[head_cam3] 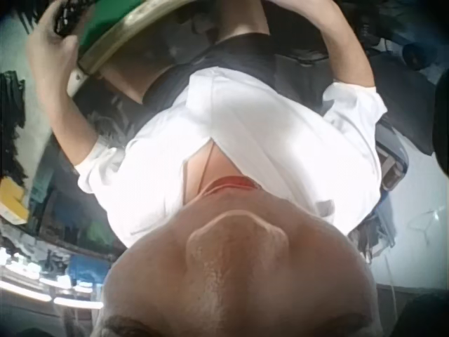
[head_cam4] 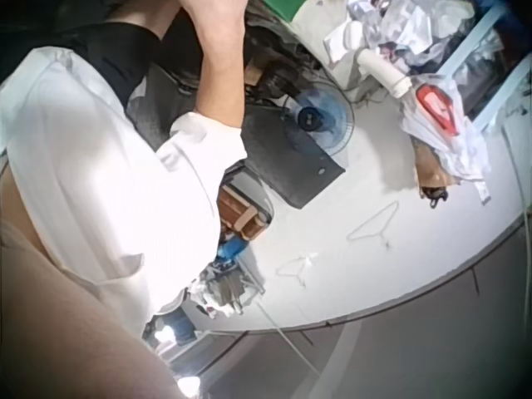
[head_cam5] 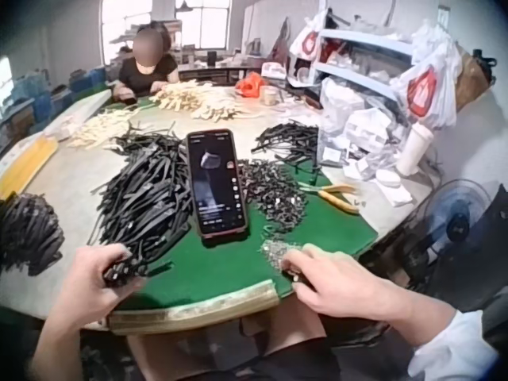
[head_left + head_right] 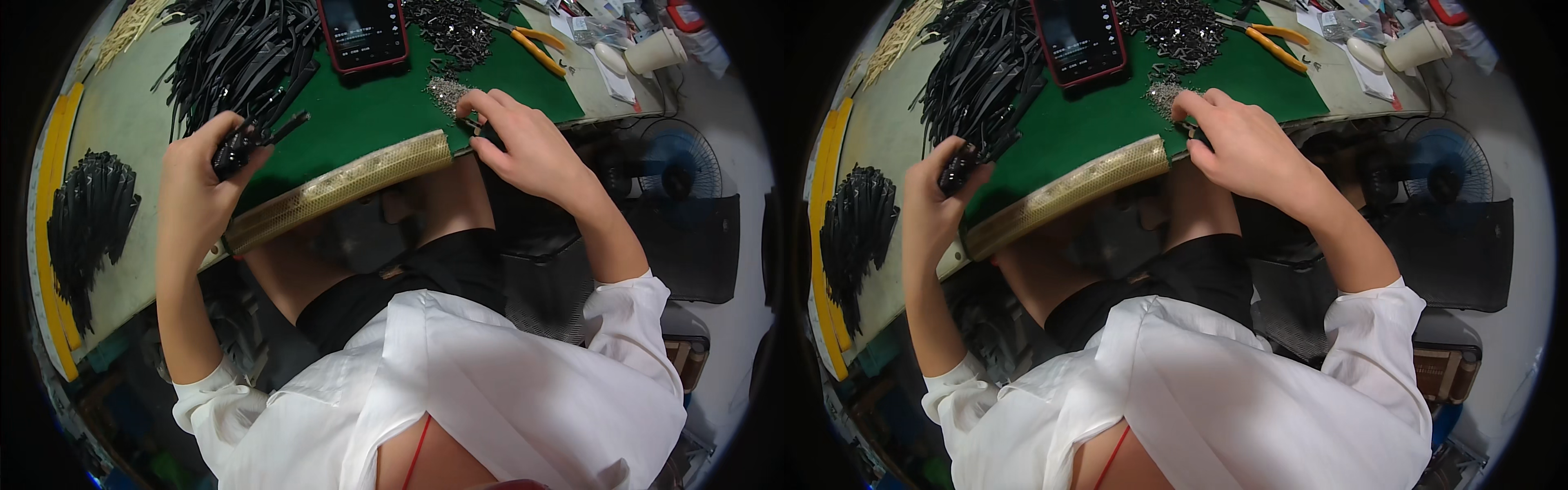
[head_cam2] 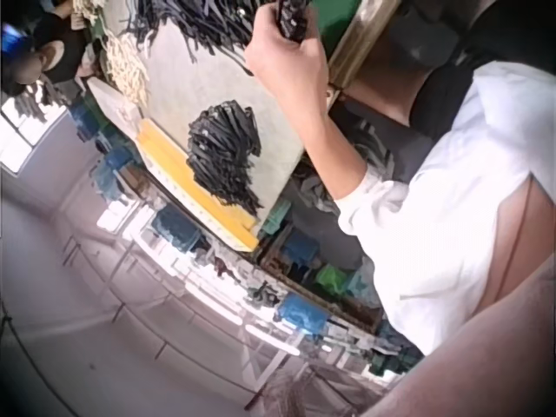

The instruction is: The person repeatedly picks up black cables and small metallic components from a green workbench, inserts the components into the cable ends, and places the assembled units back on the table. The process is continuous and repetitive throughout the clip.

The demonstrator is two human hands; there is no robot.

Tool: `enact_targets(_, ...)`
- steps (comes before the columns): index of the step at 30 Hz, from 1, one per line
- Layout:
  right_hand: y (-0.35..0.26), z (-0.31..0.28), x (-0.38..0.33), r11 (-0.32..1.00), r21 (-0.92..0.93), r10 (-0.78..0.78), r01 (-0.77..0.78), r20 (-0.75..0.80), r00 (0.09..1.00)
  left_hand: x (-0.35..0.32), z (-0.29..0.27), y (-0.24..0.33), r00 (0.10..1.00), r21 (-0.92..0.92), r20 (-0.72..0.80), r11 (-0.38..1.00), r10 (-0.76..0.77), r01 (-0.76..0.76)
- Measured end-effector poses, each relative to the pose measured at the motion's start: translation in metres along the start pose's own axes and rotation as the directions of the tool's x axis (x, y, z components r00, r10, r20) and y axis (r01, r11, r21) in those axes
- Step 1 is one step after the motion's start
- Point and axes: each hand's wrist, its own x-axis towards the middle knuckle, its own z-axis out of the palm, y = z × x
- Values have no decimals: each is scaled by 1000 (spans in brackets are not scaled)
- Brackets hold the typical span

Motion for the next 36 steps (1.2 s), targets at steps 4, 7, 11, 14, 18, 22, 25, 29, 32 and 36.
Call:
enact_targets(4,-9,-1,7,988,-89,131,-126,55,990,-2,11,21,995,-276,-92,959,35,-59)
enact_targets(7,-12,0,10,999,-38,30,-27,98,995,-4,14,25,998,-363,-54,931,27,-45)
enact_targets(11,-8,4,5,1000,0,28,-28,31,999,-7,23,29,1000,-545,-28,838,5,-19)
enact_targets(14,-8,3,5,1000,10,6,-6,51,999,-9,29,28,999,-616,-18,787,-28,11)
enact_targets(18,-10,3,6,1000,-11,1,0,61,998,-4,36,29,999,-590,-36,806,29,-45)
enact_targets(22,-11,4,9,1000,-22,-10,11,58,998,-5,39,25,995,-603,-66,792,72,-97)
enact_targets(25,-11,5,10,1000,-23,-15,17,60,998,-6,38,25,997,-610,-48,789,60,-77)
enact_targets(29,-12,4,11,1000,-13,-15,16,72,997,-7,38,23,997,-589,-56,804,57,-80)
enact_targets(32,-14,4,8,1000,-7,-12,13,61,998,-8,37,21,998,-563,-43,823,53,-68)
enact_targets(36,-14,5,8,1000,-20,-23,24,61,998,-8,35,22,998,-515,-34,855,52,-62)
